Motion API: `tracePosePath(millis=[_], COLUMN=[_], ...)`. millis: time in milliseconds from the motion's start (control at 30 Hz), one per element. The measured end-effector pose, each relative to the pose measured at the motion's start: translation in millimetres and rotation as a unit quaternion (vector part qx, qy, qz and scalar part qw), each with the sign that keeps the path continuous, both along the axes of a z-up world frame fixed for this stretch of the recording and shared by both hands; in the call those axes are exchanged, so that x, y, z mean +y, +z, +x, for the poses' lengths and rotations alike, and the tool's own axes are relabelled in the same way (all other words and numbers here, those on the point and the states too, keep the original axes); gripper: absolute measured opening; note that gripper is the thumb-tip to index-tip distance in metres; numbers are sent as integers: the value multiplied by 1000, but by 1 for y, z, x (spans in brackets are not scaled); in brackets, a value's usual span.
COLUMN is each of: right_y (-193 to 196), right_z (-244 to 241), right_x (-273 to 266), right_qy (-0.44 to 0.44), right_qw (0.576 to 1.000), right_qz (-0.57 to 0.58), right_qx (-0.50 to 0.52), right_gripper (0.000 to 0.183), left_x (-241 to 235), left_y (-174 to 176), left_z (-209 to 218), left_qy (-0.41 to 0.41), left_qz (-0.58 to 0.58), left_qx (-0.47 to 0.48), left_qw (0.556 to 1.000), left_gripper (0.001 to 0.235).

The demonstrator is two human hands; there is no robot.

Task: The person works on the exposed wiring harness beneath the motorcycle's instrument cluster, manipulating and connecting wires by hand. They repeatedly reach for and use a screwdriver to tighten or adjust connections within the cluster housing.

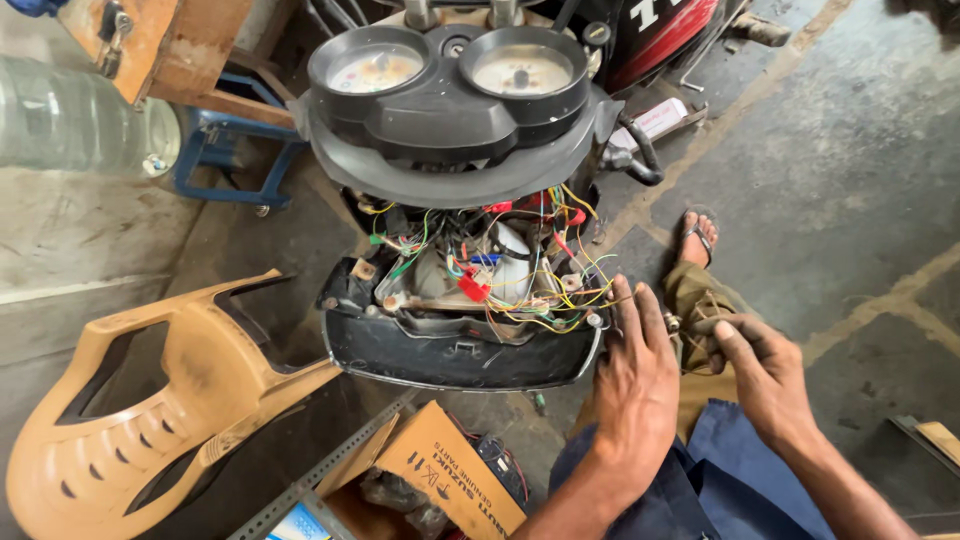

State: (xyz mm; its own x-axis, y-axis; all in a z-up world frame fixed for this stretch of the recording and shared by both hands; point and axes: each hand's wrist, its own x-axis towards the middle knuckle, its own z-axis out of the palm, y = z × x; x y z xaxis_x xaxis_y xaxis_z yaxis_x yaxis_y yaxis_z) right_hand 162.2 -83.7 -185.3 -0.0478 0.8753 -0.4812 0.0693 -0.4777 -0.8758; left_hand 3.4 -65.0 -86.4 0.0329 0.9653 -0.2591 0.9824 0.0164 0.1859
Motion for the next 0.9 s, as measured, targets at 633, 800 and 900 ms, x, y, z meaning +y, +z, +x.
tracePosePath(millis=[633, 800, 900], right_y=[46, 139, 217], right_z=[11, 20, 25], right_x=[25, 59, 103], right_qy=[26, 99, 115], right_qw=[997, 951, 922], right_qz=[54, 189, 286], right_qx=[-53, -224, -234], right_gripper=[22, 22, 19], left_x=[17, 15, 13], left_y=[0, -26, -46], left_z=[17, 16, 16], left_qy=[-12, 0, 34], left_qz=[45, 81, 9], left_qx=[102, 116, 114], left_qw=[994, 990, 993], left_gripper=[44, 55, 50])
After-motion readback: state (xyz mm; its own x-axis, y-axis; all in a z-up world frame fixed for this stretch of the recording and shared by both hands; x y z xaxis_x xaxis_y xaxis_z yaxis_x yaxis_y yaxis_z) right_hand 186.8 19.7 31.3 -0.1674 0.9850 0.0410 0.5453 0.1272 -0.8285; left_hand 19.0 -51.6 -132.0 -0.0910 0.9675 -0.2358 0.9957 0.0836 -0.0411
